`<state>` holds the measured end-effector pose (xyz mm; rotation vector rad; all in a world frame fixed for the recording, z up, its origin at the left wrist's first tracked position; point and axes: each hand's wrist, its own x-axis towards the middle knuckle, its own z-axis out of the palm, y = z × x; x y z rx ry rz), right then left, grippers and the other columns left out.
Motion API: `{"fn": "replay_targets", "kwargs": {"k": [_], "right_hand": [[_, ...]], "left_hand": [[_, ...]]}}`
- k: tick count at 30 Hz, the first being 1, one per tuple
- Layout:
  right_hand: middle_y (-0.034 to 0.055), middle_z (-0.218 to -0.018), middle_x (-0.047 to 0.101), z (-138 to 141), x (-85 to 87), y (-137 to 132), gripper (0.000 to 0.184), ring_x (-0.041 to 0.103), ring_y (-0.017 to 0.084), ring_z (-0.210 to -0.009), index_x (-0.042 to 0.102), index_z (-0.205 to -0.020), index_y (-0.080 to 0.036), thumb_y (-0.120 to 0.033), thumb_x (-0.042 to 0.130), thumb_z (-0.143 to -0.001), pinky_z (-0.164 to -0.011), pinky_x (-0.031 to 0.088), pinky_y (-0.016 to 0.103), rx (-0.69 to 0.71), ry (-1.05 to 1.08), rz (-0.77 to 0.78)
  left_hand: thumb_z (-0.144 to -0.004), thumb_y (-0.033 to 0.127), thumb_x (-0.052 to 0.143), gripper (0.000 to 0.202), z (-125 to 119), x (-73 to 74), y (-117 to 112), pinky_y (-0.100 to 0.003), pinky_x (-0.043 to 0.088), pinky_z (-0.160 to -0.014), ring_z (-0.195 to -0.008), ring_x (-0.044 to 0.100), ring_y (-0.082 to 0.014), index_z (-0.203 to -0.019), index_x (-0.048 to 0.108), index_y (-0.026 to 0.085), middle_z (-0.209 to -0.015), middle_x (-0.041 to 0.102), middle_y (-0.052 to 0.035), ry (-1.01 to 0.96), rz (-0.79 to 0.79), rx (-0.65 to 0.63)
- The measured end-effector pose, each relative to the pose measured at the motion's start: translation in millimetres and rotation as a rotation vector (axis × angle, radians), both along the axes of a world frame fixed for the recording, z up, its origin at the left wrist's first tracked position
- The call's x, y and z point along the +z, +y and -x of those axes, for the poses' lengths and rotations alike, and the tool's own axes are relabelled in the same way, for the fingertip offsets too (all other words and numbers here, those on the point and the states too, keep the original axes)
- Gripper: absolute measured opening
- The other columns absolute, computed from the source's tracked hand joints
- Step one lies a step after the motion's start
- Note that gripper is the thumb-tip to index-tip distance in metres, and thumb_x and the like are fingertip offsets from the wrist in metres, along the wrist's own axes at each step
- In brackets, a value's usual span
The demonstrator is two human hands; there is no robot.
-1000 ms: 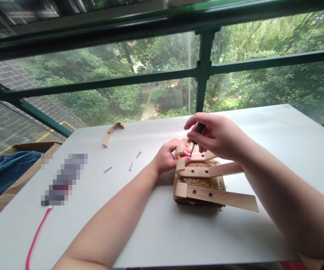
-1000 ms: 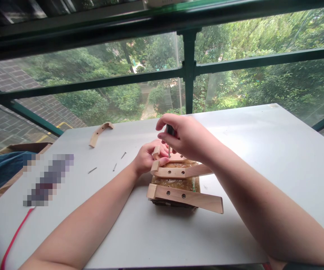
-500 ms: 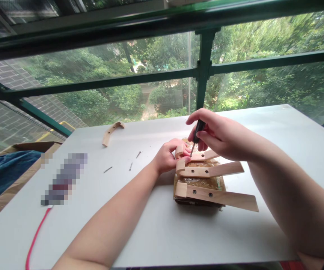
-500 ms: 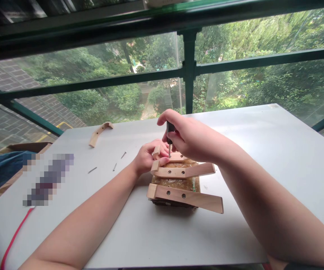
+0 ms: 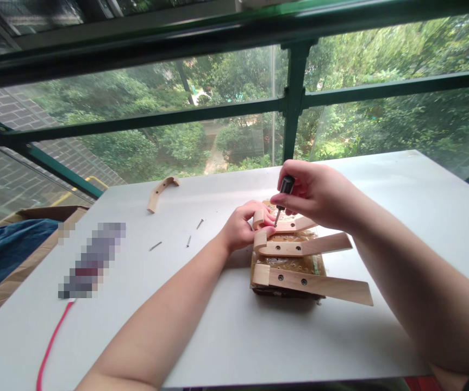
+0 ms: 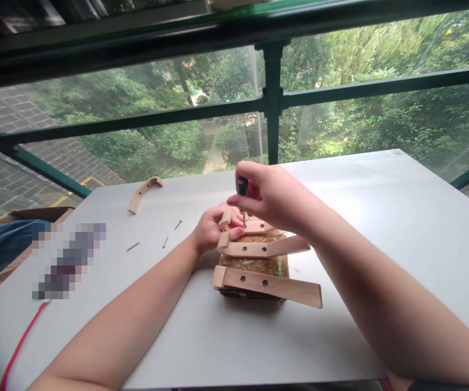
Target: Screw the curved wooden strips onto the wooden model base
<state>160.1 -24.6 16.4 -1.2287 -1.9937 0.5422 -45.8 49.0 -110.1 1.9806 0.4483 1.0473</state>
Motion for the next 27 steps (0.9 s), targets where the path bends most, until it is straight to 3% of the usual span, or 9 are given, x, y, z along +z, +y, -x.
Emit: {"fn": "replay_targets", "kwargs": {"k": [5, 8, 11, 13, 15, 20, 25, 27], "right_hand": [[-0.0065, -0.059, 0.043, 6.9, -1.6, 0.0, 0.029, 0.035, 0.009, -0.057, 0.044, -0.072, -0.022, -0.032, 0.068, -0.085, -0.052, 0.029, 0.026, -0.037, -0.022, -0.051], [-0.0053, -0.061, 0.048, 10.0, -2.8, -0.7, 0.022, 0.039, 0.010, -0.058, 0.051, -0.073, -0.020, -0.031, 0.065, -0.087, -0.053, 0.033, 0.025, -0.024, -0.015, -0.064], [-0.0030, -0.069, 0.058, 10.1, -5.4, -0.8, 0.007, 0.047, 0.010, -0.061, 0.063, -0.090, -0.019, -0.026, 0.062, -0.089, -0.057, 0.038, 0.025, 0.048, 0.024, -0.042], [-0.0022, -0.076, 0.062, 8.7, -7.3, -0.1, 0.023, 0.053, 0.010, -0.064, 0.064, -0.113, -0.021, -0.021, 0.060, -0.090, -0.061, 0.042, 0.024, 0.120, 0.057, -0.047], [-0.0020, -0.080, 0.063, 7.0, -8.5, 0.7, 0.034, 0.055, 0.011, -0.067, 0.059, -0.124, -0.022, -0.017, 0.059, -0.090, -0.065, 0.044, 0.024, 0.163, 0.068, -0.063], [-0.0010, -0.078, 0.060, 3.9, -5.2, -1.2, 0.004, 0.053, 0.012, -0.067, 0.055, -0.095, -0.021, -0.019, 0.055, -0.091, -0.061, 0.040, 0.025, 0.159, 0.020, -0.065], [0.0024, -0.092, 0.065, 1.6, -3.9, -3.7, 0.031, 0.057, 0.014, -0.074, 0.044, -0.110, -0.023, -0.007, 0.050, -0.084, -0.065, 0.044, 0.028, 0.202, -0.032, -0.015], [0.0028, -0.094, 0.066, 1.1, -4.3, -3.6, 0.033, 0.057, 0.014, -0.071, 0.041, -0.115, -0.023, -0.007, 0.047, -0.087, -0.064, 0.043, 0.028, 0.195, -0.038, 0.003]], "left_hand": [[-0.070, 0.032, 0.086, 0.021, 0.5, 1.5, -0.3, -0.042, 0.053, -0.089, -0.094, 0.067, -0.0237, -0.072, 0.071, 0.018, -0.092, 0.074, -0.0096, 0.015, 0.018, 0.008], [-0.069, 0.032, 0.086, 0.020, 0.8, 3.4, -1.7, -0.041, 0.053, -0.089, -0.093, 0.067, -0.0240, -0.073, 0.072, 0.017, -0.090, 0.074, -0.0092, 0.026, 0.034, 0.014], [-0.069, 0.032, 0.086, 0.021, 0.4, 4.5, -4.6, -0.040, 0.052, -0.089, -0.094, 0.067, -0.0240, -0.075, 0.073, 0.017, -0.090, 0.073, -0.0086, 0.035, 0.058, 0.050], [-0.068, 0.033, 0.086, 0.024, -0.2, 4.8, -6.9, -0.038, 0.053, -0.087, -0.093, 0.067, -0.0237, -0.079, 0.073, 0.016, -0.092, 0.073, -0.0082, 0.035, 0.088, 0.077], [-0.067, 0.034, 0.087, 0.028, -0.7, 4.9, -8.9, -0.037, 0.053, -0.085, -0.090, 0.067, -0.0222, -0.084, 0.072, 0.016, -0.094, 0.073, -0.0076, 0.034, 0.122, 0.093], [-0.065, 0.035, 0.088, 0.032, -1.2, 5.7, -10.7, -0.035, 0.053, -0.081, -0.086, 0.067, -0.0210, -0.080, 0.068, 0.015, -0.092, 0.073, -0.0079, 0.016, 0.156, 0.091], [-0.065, 0.034, 0.088, 0.030, -0.7, 4.0, -8.5, -0.034, 0.053, -0.080, -0.086, 0.067, -0.0201, -0.072, 0.066, 0.016, -0.089, 0.073, -0.0083, -0.011, 0.142, 0.065], [-0.065, 0.035, 0.088, 0.030, -0.1, 2.4, -7.3, -0.035, 0.054, -0.080, -0.086, 0.066, -0.0202, -0.071, 0.067, 0.016, -0.089, 0.073, -0.0088, -0.015, 0.136, 0.067]]}}
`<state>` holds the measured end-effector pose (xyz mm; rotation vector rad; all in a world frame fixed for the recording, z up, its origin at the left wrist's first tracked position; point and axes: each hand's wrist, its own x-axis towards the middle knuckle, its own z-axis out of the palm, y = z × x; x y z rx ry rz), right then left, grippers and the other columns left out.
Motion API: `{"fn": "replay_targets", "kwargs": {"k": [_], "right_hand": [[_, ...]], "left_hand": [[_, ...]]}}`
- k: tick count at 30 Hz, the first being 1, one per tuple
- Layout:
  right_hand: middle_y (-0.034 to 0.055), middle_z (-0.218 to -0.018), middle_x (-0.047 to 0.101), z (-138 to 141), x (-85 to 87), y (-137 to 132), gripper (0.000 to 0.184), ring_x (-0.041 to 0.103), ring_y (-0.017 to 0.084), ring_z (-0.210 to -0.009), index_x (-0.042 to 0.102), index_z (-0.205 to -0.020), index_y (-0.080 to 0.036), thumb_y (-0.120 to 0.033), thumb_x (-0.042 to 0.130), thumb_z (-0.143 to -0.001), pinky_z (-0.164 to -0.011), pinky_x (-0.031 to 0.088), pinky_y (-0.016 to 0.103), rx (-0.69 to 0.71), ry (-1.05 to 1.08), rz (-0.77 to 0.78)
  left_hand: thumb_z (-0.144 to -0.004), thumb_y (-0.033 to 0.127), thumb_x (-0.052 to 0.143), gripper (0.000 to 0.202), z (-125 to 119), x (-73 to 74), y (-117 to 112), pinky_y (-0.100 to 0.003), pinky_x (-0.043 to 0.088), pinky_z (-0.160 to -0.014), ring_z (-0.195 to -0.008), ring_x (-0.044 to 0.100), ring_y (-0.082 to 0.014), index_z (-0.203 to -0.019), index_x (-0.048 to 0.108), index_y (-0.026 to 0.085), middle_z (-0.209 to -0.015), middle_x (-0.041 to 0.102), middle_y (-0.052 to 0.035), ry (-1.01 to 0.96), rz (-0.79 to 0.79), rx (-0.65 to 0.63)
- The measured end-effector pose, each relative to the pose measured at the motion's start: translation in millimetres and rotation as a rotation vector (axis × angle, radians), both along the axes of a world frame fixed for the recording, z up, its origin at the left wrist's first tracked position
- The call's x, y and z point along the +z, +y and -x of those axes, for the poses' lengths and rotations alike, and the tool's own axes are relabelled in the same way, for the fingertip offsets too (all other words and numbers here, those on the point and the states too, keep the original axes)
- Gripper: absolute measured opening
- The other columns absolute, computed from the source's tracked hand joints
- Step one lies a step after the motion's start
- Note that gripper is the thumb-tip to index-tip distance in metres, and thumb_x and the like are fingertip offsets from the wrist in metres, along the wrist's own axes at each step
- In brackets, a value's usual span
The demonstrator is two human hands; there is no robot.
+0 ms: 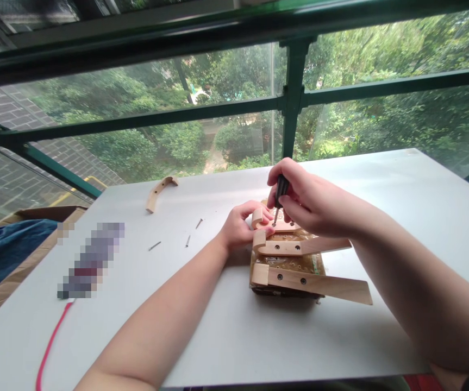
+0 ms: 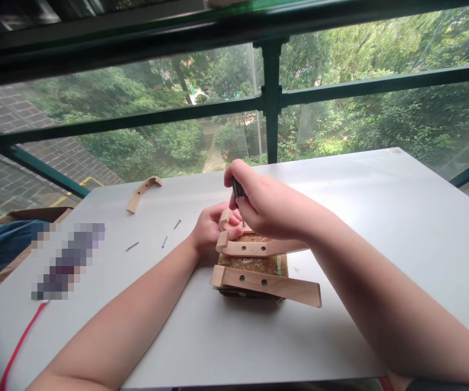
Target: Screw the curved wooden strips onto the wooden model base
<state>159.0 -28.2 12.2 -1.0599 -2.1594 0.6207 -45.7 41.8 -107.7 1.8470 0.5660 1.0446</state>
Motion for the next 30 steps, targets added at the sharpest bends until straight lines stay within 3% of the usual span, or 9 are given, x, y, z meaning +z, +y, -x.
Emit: {"fn": "replay_targets", "kwargs": {"k": [7, 20, 30], "right_hand": [[0.0002, -0.082, 0.065, -1.0, 3.8, -1.6, 0.020, 0.058, 0.014, -0.067, 0.046, -0.104, -0.024, -0.014, 0.054, -0.089, -0.058, 0.039, 0.027, -0.046, -0.069, -0.050], [-0.0035, -0.072, 0.061, 3.8, -2.5, 1.1, 0.023, 0.059, 0.015, -0.064, 0.040, -0.095, -0.026, -0.020, 0.061, -0.088, -0.055, 0.038, 0.027, -0.116, 0.052, 0.007], [-0.0036, -0.069, 0.057, 5.0, -4.3, 2.4, 0.027, 0.057, 0.015, -0.062, 0.037, -0.087, -0.026, -0.023, 0.063, -0.088, -0.053, 0.038, 0.029, -0.146, 0.079, 0.021]], "left_hand": [[-0.066, 0.034, 0.088, 0.028, 1.2, -1.6, 1.0, -0.037, 0.054, -0.082, -0.088, 0.067, -0.0208, -0.071, 0.067, 0.016, -0.089, 0.072, -0.0086, 0.011, -0.005, -0.011], [-0.067, 0.030, 0.088, 0.026, 2.8, -3.0, 4.3, -0.039, 0.054, -0.085, -0.090, 0.066, -0.0212, -0.071, 0.067, 0.017, -0.093, 0.072, -0.0085, 0.023, -0.032, -0.035], [-0.066, 0.033, 0.088, 0.029, 2.8, -3.5, 3.7, -0.039, 0.054, -0.087, -0.093, 0.067, -0.0236, -0.079, 0.069, 0.016, -0.092, 0.071, -0.0094, -0.008, 0.031, -0.071]]}}
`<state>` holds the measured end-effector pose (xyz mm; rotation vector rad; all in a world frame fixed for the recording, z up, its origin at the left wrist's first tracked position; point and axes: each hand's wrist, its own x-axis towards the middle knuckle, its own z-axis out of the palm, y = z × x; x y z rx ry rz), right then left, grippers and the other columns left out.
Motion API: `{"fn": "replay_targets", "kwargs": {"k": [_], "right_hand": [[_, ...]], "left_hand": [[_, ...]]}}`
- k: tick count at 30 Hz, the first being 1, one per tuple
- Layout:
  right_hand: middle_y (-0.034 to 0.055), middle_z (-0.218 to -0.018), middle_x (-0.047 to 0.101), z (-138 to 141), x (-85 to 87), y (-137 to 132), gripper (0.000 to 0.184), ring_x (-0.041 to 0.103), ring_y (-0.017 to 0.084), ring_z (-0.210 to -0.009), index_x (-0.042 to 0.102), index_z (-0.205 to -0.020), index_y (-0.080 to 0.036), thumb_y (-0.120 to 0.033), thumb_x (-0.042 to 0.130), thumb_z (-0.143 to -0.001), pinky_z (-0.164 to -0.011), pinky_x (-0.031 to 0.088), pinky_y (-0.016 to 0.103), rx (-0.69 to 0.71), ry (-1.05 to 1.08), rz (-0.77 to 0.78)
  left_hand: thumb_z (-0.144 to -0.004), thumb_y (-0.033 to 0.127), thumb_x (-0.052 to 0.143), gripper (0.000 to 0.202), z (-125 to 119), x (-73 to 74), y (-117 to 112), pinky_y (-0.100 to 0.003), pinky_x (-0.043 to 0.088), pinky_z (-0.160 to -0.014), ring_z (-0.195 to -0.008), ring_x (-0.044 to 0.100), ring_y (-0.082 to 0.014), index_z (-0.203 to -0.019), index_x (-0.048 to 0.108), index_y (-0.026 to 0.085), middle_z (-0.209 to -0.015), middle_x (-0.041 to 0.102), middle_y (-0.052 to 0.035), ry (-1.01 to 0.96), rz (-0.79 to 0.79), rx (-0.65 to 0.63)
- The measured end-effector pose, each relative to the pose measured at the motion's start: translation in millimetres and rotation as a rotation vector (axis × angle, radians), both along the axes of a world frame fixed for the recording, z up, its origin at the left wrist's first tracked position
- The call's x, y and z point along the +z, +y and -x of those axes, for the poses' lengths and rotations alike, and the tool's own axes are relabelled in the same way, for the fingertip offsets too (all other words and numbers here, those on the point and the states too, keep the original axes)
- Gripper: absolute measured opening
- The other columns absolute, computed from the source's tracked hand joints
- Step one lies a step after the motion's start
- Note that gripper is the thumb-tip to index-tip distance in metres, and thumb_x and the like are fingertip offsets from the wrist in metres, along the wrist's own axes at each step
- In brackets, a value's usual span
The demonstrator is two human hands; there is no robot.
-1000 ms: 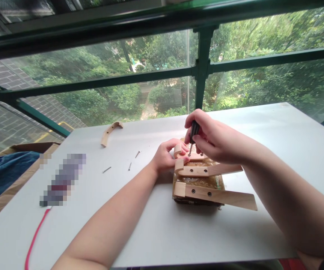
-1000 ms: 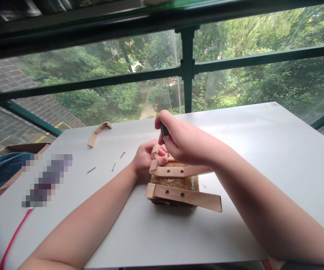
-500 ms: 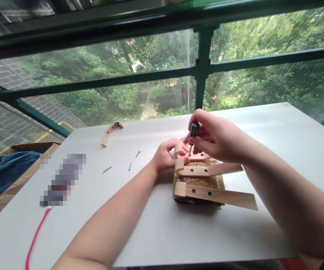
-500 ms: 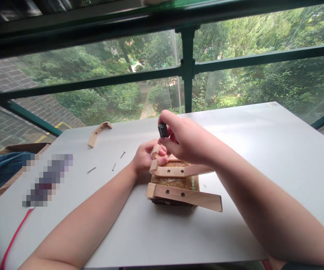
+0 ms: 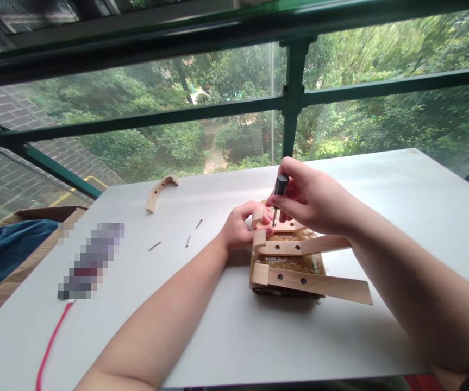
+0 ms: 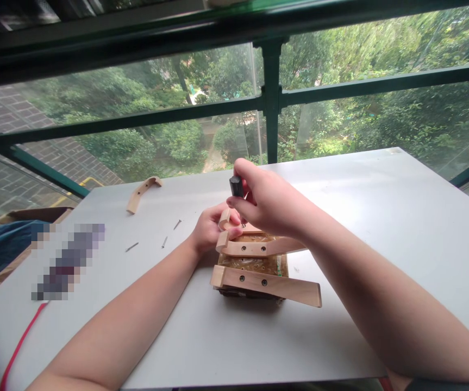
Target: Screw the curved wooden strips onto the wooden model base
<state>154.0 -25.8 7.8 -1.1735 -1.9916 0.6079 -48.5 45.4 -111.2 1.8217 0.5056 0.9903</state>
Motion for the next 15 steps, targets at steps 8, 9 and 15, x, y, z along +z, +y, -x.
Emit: {"fn": "replay_targets", "kwargs": {"k": [8, 9, 15], "right_hand": [[-0.0018, -0.076, 0.062, -2.4, -1.7, 0.5, 0.022, 0.057, 0.016, -0.066, 0.041, -0.086, -0.026, -0.023, 0.063, -0.088, -0.057, 0.040, 0.031, -0.014, 0.025, 0.010], [-0.0012, -0.078, 0.062, -2.0, -0.8, -0.1, 0.021, 0.057, 0.016, -0.066, 0.042, -0.086, -0.025, -0.022, 0.063, -0.088, -0.058, 0.041, 0.031, -0.021, 0.015, 0.004], [-0.0023, -0.073, 0.056, 1.6, 3.8, -3.3, 0.018, 0.049, 0.013, -0.063, 0.046, -0.083, -0.023, -0.023, 0.064, -0.085, -0.055, 0.036, 0.028, -0.021, -0.032, -0.040]], "left_hand": [[-0.065, 0.042, 0.084, 0.039, 9.1, 0.2, 8.9, -0.038, 0.054, -0.088, -0.100, 0.069, -0.0276, -0.095, 0.077, 0.016, -0.107, 0.075, -0.0136, -0.169, 0.311, -0.132], [-0.064, 0.042, 0.084, 0.040, 10.1, -0.1, 9.9, -0.038, 0.054, -0.087, -0.099, 0.069, -0.0277, -0.093, 0.078, 0.016, -0.106, 0.075, -0.0133, -0.191, 0.349, -0.139], [-0.065, 0.037, 0.083, 0.033, 11.8, -1.0, 10.5, -0.037, 0.054, -0.083, -0.086, 0.070, -0.0251, -0.089, 0.079, 0.015, -0.092, 0.076, -0.0114, -0.188, 0.444, -0.162]]}}
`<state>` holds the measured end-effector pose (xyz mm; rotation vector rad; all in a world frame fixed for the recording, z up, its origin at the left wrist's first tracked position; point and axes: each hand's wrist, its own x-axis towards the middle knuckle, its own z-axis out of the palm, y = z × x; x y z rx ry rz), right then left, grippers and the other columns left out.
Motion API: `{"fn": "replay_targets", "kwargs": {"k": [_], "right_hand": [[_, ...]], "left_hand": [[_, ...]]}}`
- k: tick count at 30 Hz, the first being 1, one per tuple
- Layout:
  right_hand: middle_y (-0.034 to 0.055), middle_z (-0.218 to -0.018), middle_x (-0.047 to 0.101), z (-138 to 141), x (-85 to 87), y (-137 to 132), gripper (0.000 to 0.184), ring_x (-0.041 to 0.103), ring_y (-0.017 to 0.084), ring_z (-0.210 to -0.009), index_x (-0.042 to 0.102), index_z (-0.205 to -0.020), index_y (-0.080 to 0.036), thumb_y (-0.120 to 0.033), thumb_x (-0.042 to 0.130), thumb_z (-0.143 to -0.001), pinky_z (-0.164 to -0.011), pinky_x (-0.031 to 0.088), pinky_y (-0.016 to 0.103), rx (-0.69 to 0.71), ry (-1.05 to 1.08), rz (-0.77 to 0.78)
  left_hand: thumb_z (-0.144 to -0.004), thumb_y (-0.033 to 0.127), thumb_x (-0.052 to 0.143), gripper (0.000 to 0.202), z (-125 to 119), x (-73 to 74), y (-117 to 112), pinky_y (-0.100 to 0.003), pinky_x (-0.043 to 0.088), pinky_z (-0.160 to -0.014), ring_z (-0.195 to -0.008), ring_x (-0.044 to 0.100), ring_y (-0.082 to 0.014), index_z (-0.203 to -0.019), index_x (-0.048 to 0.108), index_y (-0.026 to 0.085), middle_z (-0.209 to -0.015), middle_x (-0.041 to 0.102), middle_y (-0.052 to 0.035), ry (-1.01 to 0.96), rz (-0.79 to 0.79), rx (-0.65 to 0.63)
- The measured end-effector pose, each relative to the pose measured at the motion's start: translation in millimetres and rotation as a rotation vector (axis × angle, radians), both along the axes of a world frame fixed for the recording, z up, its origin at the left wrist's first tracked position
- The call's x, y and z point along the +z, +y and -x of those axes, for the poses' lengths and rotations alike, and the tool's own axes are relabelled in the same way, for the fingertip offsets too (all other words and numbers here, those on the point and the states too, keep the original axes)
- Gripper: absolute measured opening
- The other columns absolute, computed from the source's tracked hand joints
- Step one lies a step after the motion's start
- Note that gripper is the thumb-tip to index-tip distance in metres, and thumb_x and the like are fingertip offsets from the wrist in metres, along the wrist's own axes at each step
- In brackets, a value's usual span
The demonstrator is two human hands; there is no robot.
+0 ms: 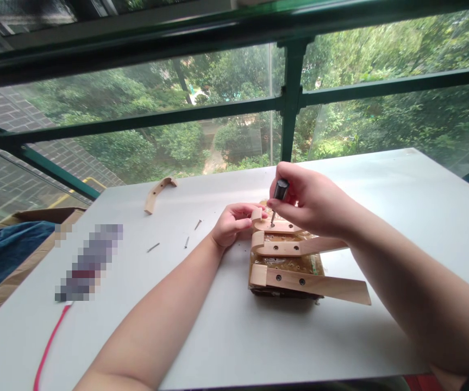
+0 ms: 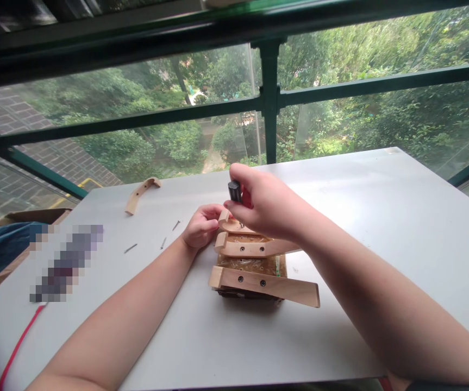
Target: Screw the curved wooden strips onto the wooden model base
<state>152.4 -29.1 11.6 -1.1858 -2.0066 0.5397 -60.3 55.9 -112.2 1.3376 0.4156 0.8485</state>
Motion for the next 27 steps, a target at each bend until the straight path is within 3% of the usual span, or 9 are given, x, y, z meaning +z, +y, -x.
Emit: {"fn": "replay_targets", "kwargs": {"k": [7, 12, 16, 22, 27], "right_hand": [[-0.0056, -0.064, 0.049, 0.7, -1.8, 1.4, 0.026, 0.043, 0.010, -0.057, 0.041, -0.078, -0.023, -0.024, 0.066, -0.081, -0.052, 0.033, 0.025, -0.058, -0.009, -0.050], [-0.0055, -0.068, 0.052, -0.9, -3.5, 4.1, 0.020, 0.044, 0.010, -0.059, 0.054, -0.099, -0.023, -0.018, 0.062, -0.082, -0.057, 0.035, 0.024, -0.080, -0.053, -0.108], [-0.0016, -0.077, 0.058, -0.7, -3.9, 4.5, 0.009, 0.049, 0.012, -0.069, 0.055, -0.089, -0.021, -0.015, 0.059, -0.084, -0.064, 0.037, 0.025, -0.040, -0.078, -0.169], [0.0019, -0.088, 0.065, -0.7, 0.2, -0.9, 0.015, 0.055, 0.014, -0.075, 0.052, -0.095, -0.021, -0.009, 0.048, -0.086, -0.067, 0.041, 0.027, 0.099, -0.037, -0.068], [0.0030, -0.094, 0.068, -5.1, -0.2, -0.9, 0.033, 0.059, 0.015, -0.077, 0.048, -0.114, -0.023, -0.005, 0.039, -0.087, -0.070, 0.045, 0.028, 0.140, -0.012, 0.009]], "left_hand": [[-0.065, 0.040, 0.083, 0.033, -0.5, 1.9, -0.8, -0.035, 0.053, -0.081, -0.084, 0.067, -0.0234, -0.086, 0.080, 0.014, -0.093, 0.074, -0.0114, 0.022, -0.033, 0.012], [-0.063, 0.044, 0.083, 0.036, -1.2, 2.5, -0.6, -0.037, 0.051, -0.087, -0.095, 0.065, -0.0259, -0.085, 0.080, 0.015, -0.104, 0.072, -0.0123, 0.030, -0.064, 0.033], [-0.063, 0.045, 0.083, 0.035, -1.2, 2.6, -0.2, -0.037, 0.050, -0.090, -0.098, 0.063, -0.0262, -0.082, 0.080, 0.015, -0.104, 0.072, -0.0121, 0.041, -0.090, 0.045], [-0.066, 0.040, 0.081, 0.033, -0.3, 2.8, 0.5, -0.036, 0.051, -0.083, -0.088, 0.065, -0.0242, -0.086, 0.079, 0.015, -0.095, 0.073, -0.0115, 0.037, -0.050, -0.012], [-0.064, 0.042, 0.083, 0.034, -1.6, 3.8, -0.6, -0.037, 0.050, -0.088, -0.096, 0.064, -0.0262, -0.083, 0.079, 0.015, -0.098, 0.073, -0.0117, 0.025, -0.062, 0.007]]}}
